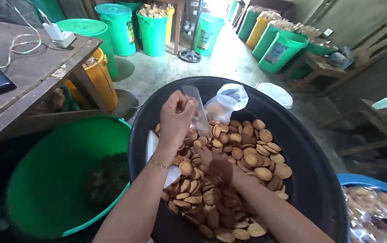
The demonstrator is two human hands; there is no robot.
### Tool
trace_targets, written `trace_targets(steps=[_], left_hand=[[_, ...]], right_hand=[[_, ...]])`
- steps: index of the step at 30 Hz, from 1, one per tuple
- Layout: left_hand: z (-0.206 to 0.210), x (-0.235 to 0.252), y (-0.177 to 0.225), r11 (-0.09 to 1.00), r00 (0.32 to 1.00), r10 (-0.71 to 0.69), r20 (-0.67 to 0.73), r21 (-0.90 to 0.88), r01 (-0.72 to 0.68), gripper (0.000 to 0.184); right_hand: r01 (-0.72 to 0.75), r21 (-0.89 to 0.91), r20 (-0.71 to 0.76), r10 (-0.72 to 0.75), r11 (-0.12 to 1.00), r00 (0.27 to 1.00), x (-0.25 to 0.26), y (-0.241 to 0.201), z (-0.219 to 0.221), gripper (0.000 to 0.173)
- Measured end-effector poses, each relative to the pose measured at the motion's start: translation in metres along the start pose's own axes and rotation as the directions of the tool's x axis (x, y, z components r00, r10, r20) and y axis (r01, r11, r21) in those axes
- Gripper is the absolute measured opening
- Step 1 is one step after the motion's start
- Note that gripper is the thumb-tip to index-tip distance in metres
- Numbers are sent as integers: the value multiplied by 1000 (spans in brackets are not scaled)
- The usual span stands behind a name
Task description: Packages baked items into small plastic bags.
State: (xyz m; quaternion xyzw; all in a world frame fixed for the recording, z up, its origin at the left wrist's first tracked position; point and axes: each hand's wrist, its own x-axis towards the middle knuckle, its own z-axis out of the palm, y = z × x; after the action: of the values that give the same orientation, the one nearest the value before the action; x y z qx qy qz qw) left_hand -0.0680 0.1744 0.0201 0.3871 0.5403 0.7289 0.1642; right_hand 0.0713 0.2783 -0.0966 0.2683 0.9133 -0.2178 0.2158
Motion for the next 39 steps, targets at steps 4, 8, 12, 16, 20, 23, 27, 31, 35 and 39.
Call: trace_targets(steps=[4, 8, 12, 16, 20, 23, 27, 31, 35, 39], left_hand=[[-18, 7, -20, 960, 999, -38, 1, 279, 36, 22], [-23, 9, -16, 927, 995, -98, -6, 362, 94, 32], [-20, 8, -17, 902, 997, -77, 20, 428, 61, 30], [-21, 8, -18, 854, 998, 6, 60, 519, -36, 20], [-18, 11, -22, 791, 994, 95, 49, 603, -106, 19], [-21, 15, -23, 744, 993, 105, 44, 660, -108, 27], [-18, 17, -29, 625, 948, -186, 259, 776, -89, 29], [4, 12, -36, 529, 749, -538, 386, 847, -57, 33], [25, -2, -34, 637, 794, -459, 398, 771, -19, 49], [35, -19, -39, 663, 843, -313, 438, 736, -136, 54]], right_hand=[[7, 157, -150, 17, 988, 989, 7, -2, 11, 61], [93, 128, -306, -49, 987, 951, -1, -37, -1, 61], [208, -1, -305, -199, 978, 931, 17, -56, 16, 59], [205, -69, -216, -215, 976, 953, 15, -68, 9, 74], [187, 56, -157, -176, 981, 972, 21, -56, -1, 69], [269, 603, -296, -103, 751, 950, 13, -23, -11, 65], [368, 930, -367, -83, 1, 927, -6, 23, -24, 66], [476, 874, -474, 46, -96, 879, -36, 15, -49, 69], [493, 552, -617, -68, 672, 784, -68, 1, -69, 59], [273, 192, -569, -120, 943, 813, -100, -18, -82, 60]])
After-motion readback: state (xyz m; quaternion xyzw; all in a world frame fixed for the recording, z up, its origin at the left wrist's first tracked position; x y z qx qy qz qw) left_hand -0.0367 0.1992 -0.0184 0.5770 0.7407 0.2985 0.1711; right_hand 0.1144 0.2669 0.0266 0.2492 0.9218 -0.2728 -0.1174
